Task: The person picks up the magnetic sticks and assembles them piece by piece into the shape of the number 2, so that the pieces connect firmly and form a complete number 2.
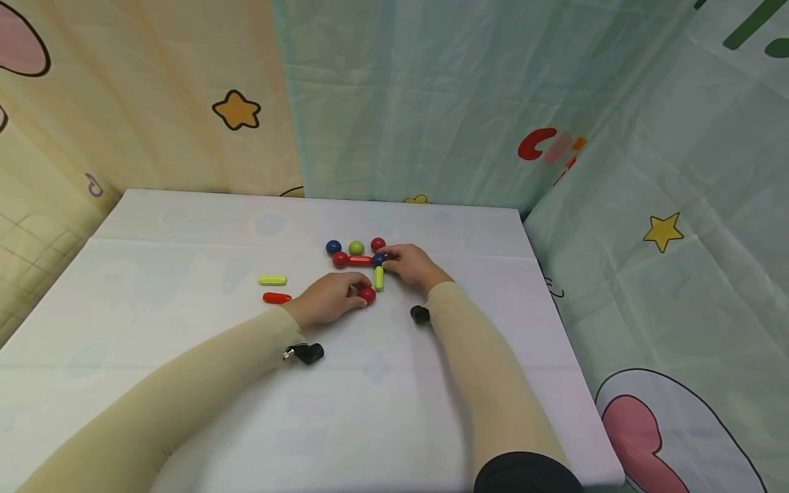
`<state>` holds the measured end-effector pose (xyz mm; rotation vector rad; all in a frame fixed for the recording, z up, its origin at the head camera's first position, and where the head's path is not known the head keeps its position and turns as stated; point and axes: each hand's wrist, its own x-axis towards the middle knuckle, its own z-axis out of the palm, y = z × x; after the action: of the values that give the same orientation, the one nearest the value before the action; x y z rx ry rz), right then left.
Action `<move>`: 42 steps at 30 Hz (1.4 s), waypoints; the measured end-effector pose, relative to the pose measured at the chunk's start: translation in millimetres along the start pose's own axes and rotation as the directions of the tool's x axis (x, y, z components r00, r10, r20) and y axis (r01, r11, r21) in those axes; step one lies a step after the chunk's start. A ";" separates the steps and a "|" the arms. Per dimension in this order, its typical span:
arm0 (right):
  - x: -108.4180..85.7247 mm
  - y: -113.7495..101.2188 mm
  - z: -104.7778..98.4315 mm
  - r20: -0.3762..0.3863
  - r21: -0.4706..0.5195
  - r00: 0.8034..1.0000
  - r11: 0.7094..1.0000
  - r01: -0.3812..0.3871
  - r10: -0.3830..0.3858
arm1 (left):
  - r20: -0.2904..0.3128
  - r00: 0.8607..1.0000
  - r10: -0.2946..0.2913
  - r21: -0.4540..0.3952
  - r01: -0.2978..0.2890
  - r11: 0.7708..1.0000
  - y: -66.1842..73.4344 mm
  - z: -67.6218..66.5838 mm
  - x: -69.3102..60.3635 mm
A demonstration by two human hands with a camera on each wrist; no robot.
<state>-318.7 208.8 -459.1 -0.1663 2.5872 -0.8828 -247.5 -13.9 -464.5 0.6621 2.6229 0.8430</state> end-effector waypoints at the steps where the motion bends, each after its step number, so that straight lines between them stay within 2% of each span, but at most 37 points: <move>1: -0.3 -0.1 -0.1 0.002 -0.001 1.000 1.000 -0.002 0.002 | 0.000 1.000 0.000 -0.001 0.000 1.000 1.2 0.6 0.2; 16: -1.1 -1.8 -1.0 0.005 -0.007 1.000 1.000 0.008 -0.008 | -0.034 0.999 0.022 0.020 -0.021 1.000 9.3 10.0 5.7; 42: -1.2 -0.8 -0.9 0.003 0.016 1.000 1.000 0.007 -0.007 | -0.058 0.998 0.030 0.027 -0.028 0.999 12.9 13.7 8.0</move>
<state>-318.0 209.0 -457.6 -0.1717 2.5771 -0.9050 -244.3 5.9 -468.5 0.6943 2.6874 0.8499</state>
